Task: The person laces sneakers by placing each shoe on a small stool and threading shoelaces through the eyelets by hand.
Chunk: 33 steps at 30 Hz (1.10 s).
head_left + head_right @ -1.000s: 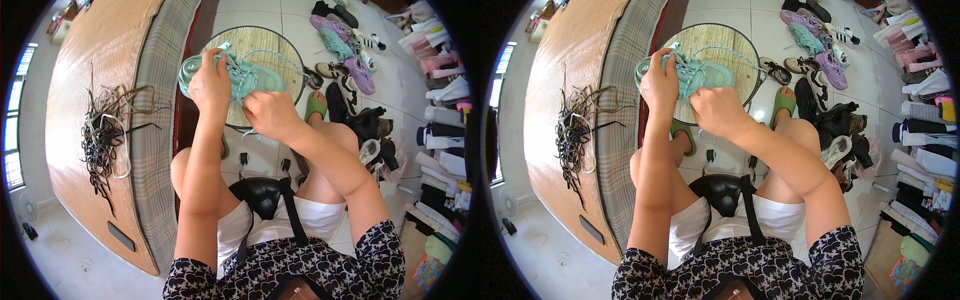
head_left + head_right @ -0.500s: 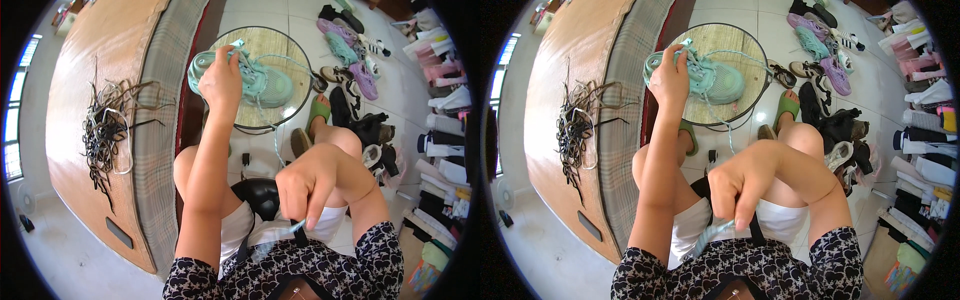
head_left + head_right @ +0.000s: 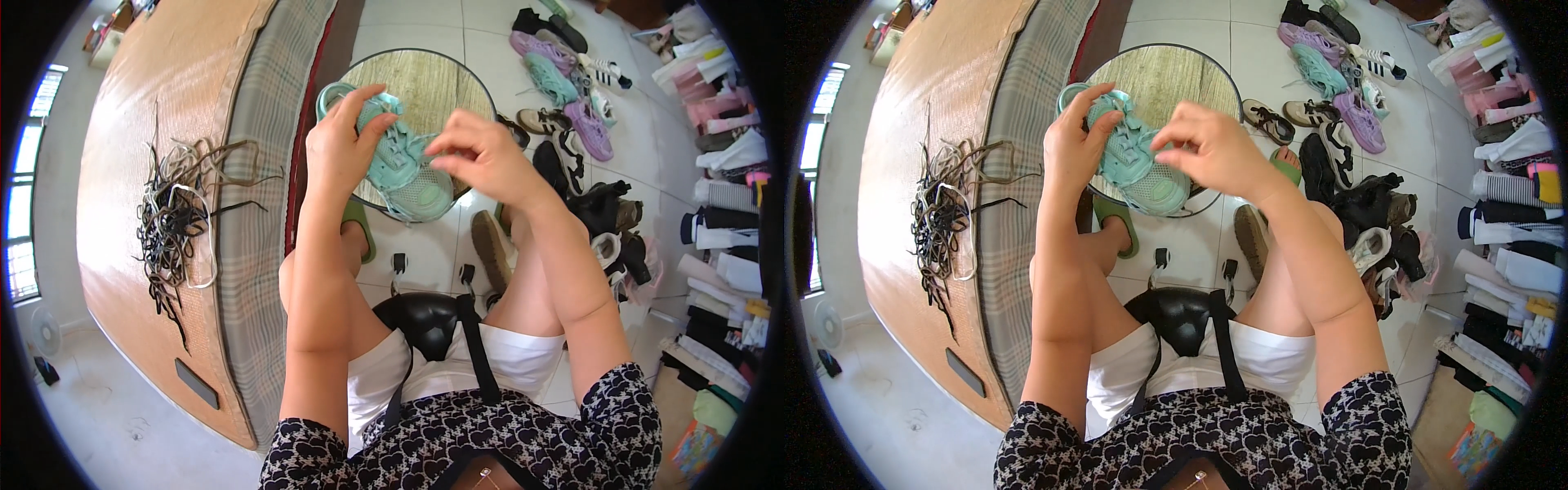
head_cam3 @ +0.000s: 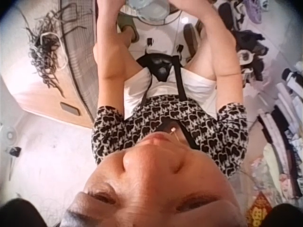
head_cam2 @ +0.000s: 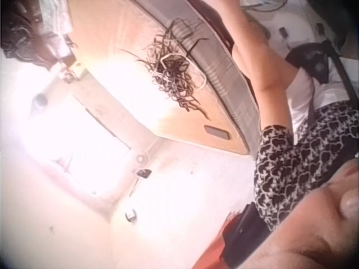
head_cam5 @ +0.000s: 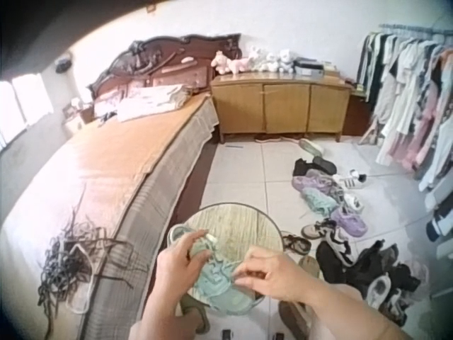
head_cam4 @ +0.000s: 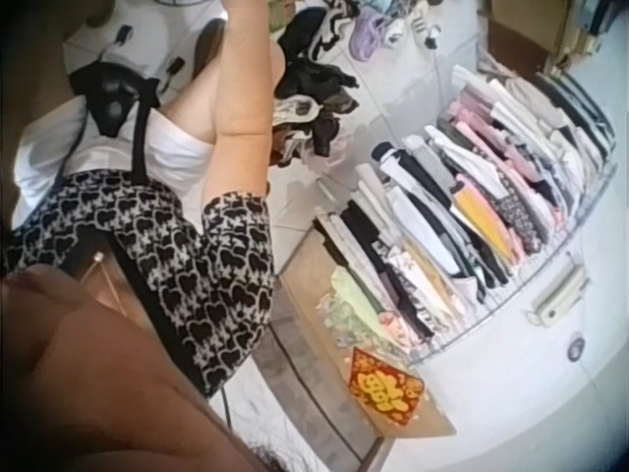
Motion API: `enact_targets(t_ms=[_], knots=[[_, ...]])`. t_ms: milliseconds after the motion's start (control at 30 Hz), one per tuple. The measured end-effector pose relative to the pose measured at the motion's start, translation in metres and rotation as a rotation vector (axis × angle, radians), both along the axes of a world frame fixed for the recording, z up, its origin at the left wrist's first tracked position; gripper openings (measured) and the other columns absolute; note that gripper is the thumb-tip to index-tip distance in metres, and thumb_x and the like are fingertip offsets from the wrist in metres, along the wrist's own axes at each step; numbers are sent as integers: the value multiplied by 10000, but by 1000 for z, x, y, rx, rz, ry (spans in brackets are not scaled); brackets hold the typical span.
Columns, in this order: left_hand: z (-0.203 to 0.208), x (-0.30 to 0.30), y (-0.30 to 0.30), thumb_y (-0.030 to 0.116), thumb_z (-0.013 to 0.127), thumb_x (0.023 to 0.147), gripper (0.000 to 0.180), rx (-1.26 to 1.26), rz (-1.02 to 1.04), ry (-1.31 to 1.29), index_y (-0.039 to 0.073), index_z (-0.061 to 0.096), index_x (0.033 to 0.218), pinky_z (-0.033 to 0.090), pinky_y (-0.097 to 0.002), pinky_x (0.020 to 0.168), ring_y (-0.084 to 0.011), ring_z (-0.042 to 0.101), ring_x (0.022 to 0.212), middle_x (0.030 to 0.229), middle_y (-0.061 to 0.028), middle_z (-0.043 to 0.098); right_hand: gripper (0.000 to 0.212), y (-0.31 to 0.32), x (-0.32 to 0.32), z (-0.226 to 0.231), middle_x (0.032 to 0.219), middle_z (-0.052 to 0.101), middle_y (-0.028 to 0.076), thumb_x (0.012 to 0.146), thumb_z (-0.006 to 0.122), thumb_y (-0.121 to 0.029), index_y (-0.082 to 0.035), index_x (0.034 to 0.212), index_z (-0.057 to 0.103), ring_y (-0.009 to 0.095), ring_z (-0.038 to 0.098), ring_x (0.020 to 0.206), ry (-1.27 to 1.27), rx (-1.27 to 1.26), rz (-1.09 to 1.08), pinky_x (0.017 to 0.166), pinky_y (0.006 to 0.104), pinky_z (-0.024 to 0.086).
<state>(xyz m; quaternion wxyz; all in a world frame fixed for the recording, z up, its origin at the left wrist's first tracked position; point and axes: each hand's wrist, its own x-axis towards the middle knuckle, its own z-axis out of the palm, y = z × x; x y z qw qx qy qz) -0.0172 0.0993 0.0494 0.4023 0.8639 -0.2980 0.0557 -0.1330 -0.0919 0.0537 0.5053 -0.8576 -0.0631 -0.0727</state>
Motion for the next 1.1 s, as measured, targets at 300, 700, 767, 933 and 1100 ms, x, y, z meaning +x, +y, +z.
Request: enact_targets(t_ms=[300,700,767,933,1100], knots=[[-1,-24,31,213,804,739,356,163,-239,-180,103,623,1026,322,-511,1049,-368,449,1236,1364,-120,491,123,22,6,-31,834,570,72,778,731,-89,-69,849,632,268,642,712,-331,-518,23,597,394,518],[4,-19,41,70,675,817,383,305,-214,-50,174,615,1180,303,-457,1022,-249,551,1024,985,-43,594,123,2,15,-24,812,570,53,777,648,-58,-66,826,536,182,576,562,-407,-569,-382,503,315,479],[5,-18,41,-10,624,833,342,289,-299,-32,176,651,1120,296,-451,1016,-229,539,968,882,-33,551,121,-21,12,-35,823,577,41,784,642,-58,-60,869,556,163,565,573,-230,-322,-491,535,305,484],[0,-15,47,-32,609,789,332,221,-341,-26,152,666,1059,293,-440,1016,-226,532,951,875,-29,547,108,-26,9,-31,885,560,48,795,640,-65,-28,888,601,139,519,637,-119,-101,-641,624,283,479],[-3,-16,42,-21,608,714,318,206,-291,-55,169,683,958,321,-459,991,-227,537,919,834,-13,540,188,1,-6,1,952,527,46,767,699,-63,-39,920,592,161,568,728,-235,-126,-189,632,300,487]])
